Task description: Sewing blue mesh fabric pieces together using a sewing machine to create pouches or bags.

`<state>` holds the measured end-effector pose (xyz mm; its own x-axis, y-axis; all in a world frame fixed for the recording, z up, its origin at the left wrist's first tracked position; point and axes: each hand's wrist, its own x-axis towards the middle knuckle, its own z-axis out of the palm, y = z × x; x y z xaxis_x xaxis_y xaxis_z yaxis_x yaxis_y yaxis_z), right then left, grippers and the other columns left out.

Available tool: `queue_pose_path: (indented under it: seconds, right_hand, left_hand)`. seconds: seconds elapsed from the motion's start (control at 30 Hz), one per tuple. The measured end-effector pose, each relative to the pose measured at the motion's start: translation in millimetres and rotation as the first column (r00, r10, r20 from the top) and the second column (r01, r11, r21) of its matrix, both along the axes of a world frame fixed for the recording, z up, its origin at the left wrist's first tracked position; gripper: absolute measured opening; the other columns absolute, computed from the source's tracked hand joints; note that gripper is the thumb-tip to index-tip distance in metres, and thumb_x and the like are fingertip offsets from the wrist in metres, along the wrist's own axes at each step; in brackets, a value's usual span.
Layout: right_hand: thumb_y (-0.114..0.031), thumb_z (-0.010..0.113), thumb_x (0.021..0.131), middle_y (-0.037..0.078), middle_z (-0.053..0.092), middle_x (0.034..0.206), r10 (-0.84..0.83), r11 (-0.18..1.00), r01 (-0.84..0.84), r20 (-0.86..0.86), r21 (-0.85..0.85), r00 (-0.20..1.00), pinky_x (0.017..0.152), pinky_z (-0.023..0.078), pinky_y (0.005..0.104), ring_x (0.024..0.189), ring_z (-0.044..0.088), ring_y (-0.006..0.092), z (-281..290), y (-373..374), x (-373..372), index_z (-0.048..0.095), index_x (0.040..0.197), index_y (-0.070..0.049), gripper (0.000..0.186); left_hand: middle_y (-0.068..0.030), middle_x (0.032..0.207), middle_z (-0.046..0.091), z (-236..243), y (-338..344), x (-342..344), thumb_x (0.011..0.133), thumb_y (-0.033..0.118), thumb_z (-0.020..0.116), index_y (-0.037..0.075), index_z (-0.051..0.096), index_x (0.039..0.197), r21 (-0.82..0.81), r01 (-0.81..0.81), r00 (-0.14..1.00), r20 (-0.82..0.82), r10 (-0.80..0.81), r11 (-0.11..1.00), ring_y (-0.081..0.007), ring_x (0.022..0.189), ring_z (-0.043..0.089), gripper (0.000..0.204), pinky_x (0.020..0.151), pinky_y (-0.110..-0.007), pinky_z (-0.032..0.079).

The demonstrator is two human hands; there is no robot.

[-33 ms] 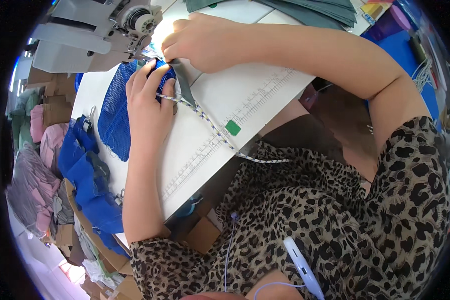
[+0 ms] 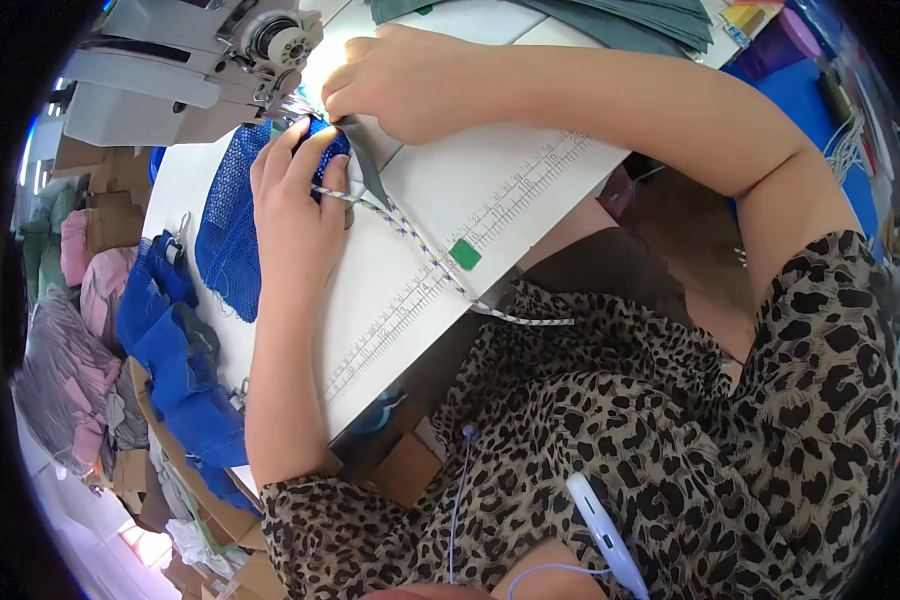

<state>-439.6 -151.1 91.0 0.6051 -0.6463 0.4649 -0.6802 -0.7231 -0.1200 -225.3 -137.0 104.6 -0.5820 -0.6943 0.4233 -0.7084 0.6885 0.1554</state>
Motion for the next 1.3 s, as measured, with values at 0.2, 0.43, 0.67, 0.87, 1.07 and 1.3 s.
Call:
queue_pose_path:
  seconds: [0.2, 0.43, 0.67, 0.87, 1.07, 1.3]
  right_hand:
    - [0.006, 0.057, 0.074, 0.004, 0.063, 0.124, -0.025, 0.999, 0.026, -0.033, 0.038, 0.999, 0.1, 0.041, 0.0403, 0.116, 0.056, 0.0234, 4.6, -0.8, 5.7, 0.066, 0.109, -0.009, 0.039]
    - [-0.034, 0.065, 0.087, 0.005, 0.065, 0.113, 0.101, 0.991, -0.112, 0.142, 0.074, 0.985, 0.094, 0.041, 0.0402, 0.11, 0.057, 0.0226, 3.4, -2.9, 3.8, 0.071, 0.105, -0.009, 0.032]
    - [-0.054, 0.068, 0.084, 0.008, 0.061, 0.1, 0.133, 0.939, -0.177, 0.162, 0.295, 0.978, 0.093, 0.038, 0.0408, 0.101, 0.056, 0.0258, 14.8, -2.6, 15.0, 0.071, 0.1, -0.006, 0.051]
    - [-0.028, 0.072, 0.079, 0.009, 0.06, 0.105, 0.347, 0.886, -0.408, 0.269, 0.219, 0.898, 0.092, 0.041, 0.039, 0.105, 0.054, 0.0272, 20.6, -6.0, 3.6, 0.071, 0.095, -0.006, 0.027]
    - [-0.001, 0.066, 0.073, 0.013, 0.058, 0.113, 0.399, 0.891, -0.388, 0.0, 0.235, 0.917, 0.092, 0.042, 0.0397, 0.107, 0.052, 0.0296, 29.6, 4.7, -2.4, 0.068, 0.088, -0.002, 0.015]
    - [0.003, 0.064, 0.071, 0.006, 0.06, 0.104, 0.27, 0.871, -0.328, 0.203, 0.364, 0.941, 0.089, 0.047, 0.0374, 0.106, 0.056, 0.0261, 29.9, 7.0, -2.7, 0.066, 0.101, -0.005, 0.03]
  left_hand:
    - [-0.0166, 0.122, 0.059, 2.2, -1.9, 7.8, 0.083, 0.012, 0.071, 0.005, 0.065, 0.114, 0.028, 0.022, 0.996, -0.091, -0.02, 0.999, -0.0368, 0.118, 0.051, 0.033, 0.101, -0.044, 0.042]
    - [-0.0159, 0.117, 0.059, 28.8, 7.1, 26.8, 0.074, 0.024, 0.083, 0.002, 0.054, 0.12, 0.22, -0.338, 0.936, -0.028, 0.352, 0.915, -0.0329, 0.113, 0.055, 0.059, 0.098, -0.041, 0.043]
    - [-0.0047, 0.087, 0.062, 24.6, -0.3, 28.1, 0.074, 0.016, 0.082, 0.006, 0.057, 0.114, 0.47, -0.287, 0.92, -0.108, 0.377, 0.835, -0.0192, 0.084, 0.058, 0.048, 0.081, -0.035, 0.045]
    - [-0.0021, 0.082, 0.06, 42.1, 9.6, 28.1, 0.066, 0.002, 0.076, 0.011, 0.062, 0.108, -0.007, 0.063, 0.998, -0.017, -0.063, 0.998, -0.021, 0.089, 0.057, 0.045, 0.083, -0.037, 0.04]
    - [-0.0108, 0.113, 0.062, 41.2, 12.4, 18.9, 0.069, 0.014, 0.076, 0.009, 0.056, 0.119, -0.032, 0.224, 0.973, -0.041, -0.225, 0.974, -0.0285, 0.117, 0.054, 0.054, 0.101, -0.047, 0.034]
    - [-0.011, 0.097, 0.064, 28.5, 4.0, 31.4, 0.076, 0.014, 0.072, 0.005, 0.063, 0.097, 0.061, 0.246, 0.967, 0.047, -0.249, 0.967, -0.0279, 0.106, 0.058, 0.024, 0.1, -0.048, 0.034]
